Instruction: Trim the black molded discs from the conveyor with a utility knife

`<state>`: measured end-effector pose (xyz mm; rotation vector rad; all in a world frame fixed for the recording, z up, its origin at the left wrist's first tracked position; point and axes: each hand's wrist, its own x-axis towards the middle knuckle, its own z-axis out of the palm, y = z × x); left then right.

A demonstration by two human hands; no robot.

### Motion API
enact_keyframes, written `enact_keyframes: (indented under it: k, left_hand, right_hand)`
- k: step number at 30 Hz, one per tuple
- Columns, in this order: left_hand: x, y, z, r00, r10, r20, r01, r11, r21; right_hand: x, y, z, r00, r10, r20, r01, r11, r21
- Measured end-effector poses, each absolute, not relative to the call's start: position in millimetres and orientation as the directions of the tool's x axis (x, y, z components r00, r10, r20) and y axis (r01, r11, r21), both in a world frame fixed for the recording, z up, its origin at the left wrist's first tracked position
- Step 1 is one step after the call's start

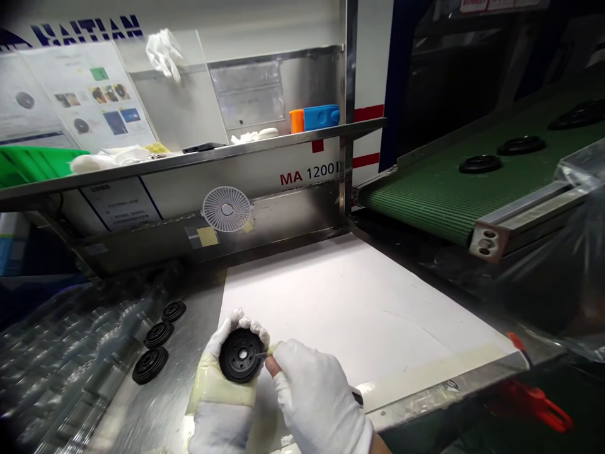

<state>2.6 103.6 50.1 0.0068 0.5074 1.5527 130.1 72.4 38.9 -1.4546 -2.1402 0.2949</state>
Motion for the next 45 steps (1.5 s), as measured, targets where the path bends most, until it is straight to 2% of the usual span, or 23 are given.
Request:
enact_keyframes:
  k: [4, 7, 10, 14, 20, 23, 26, 28, 30, 33, 36, 39, 42, 45]
  left_hand:
    - [4.4, 102.1, 52.9, -0.072, 0.937, -0.343, -0.943, 0.048, 0.33]
    - [10.3, 94.1, 56.3, -0.261, 0.918, -0.297, -0.898, -0.118, 0.424]
    - [15.9, 85.8, 61.1, -0.428, 0.88, -0.208, -0.824, -0.284, 0.491]
    - [17.5, 82.5, 67.8, -0.441, 0.868, -0.229, -0.822, -0.288, 0.491]
    - [18.7, 84.4, 68.0, -0.312, 0.897, -0.312, -0.916, -0.198, 0.349]
    - [20.2, 86.3, 63.2, -0.342, 0.875, -0.341, -0.914, -0.226, 0.337]
    - [14.8, 90.8, 53.7, -0.323, 0.878, -0.354, -0.918, -0.201, 0.341]
    - [7.3, 93.9, 45.0, -0.235, 0.914, -0.33, -0.937, -0.124, 0.326]
    - [-0.7, 95.5, 36.1, -0.102, 0.949, -0.298, -0.957, -0.013, 0.289]
    - [-8.3, 94.8, 25.3, 0.086, 0.959, -0.27, -0.966, 0.147, 0.213]
    - [-8.5, 92.4, 19.1, 0.156, 0.941, -0.3, -0.962, 0.213, 0.168]
    - [-5.0, 90.0, 16.7, 0.135, 0.931, -0.34, -0.966, 0.2, 0.164]
    - [-3.2, 89.9, 16.3, 0.031, 0.932, -0.362, -0.957, 0.132, 0.257]
    - [-3.1, 92.2, 18.2, -0.07, 0.914, -0.399, -0.944, 0.069, 0.322]
  right_hand:
    - [129.2, 67.8, 45.0, -0.312, 0.913, 0.261, 0.784, 0.403, -0.471]
    - [130.3, 62.8, 48.7, -0.367, 0.906, 0.211, 0.689, 0.417, -0.593]
    - [133.2, 61.0, 46.5, -0.284, 0.939, 0.193, 0.601, 0.331, -0.728]
    - [135.4, 62.8, 36.2, -0.21, 0.966, 0.153, 0.59, 0.25, -0.768]
    - [124.3, 61.5, 28.4, -0.182, 0.962, 0.205, 0.631, 0.274, -0.726]
    - [118.2, 55.3, 32.9, -0.221, 0.961, 0.169, 0.635, 0.273, -0.723]
    - [120.5, 49.5, 39.3, -0.31, 0.938, 0.158, 0.484, 0.298, -0.823]
    - [128.2, 50.5, 39.4, -0.312, 0.93, 0.194, 0.35, 0.303, -0.886]
    - [139.4, 57.4, 33.8, -0.224, 0.946, 0.233, 0.321, 0.298, -0.899]
    - [157.4, 74.7, 18.0, -0.01, 0.942, 0.335, 0.418, 0.308, -0.854]
    - [169.5, 88.0, 5.6, 0.092, 0.905, 0.416, 0.511, 0.316, -0.799]
    - [170.2, 87.9, 3.5, 0.0, 0.945, 0.327, 0.491, 0.285, -0.823]
    - [157.8, 76.1, 4.2, -0.103, 0.989, 0.111, 0.31, 0.138, -0.941]
    - [136.8, 60.0, 1.3, -0.249, 0.965, -0.081, 0.107, -0.056, -0.993]
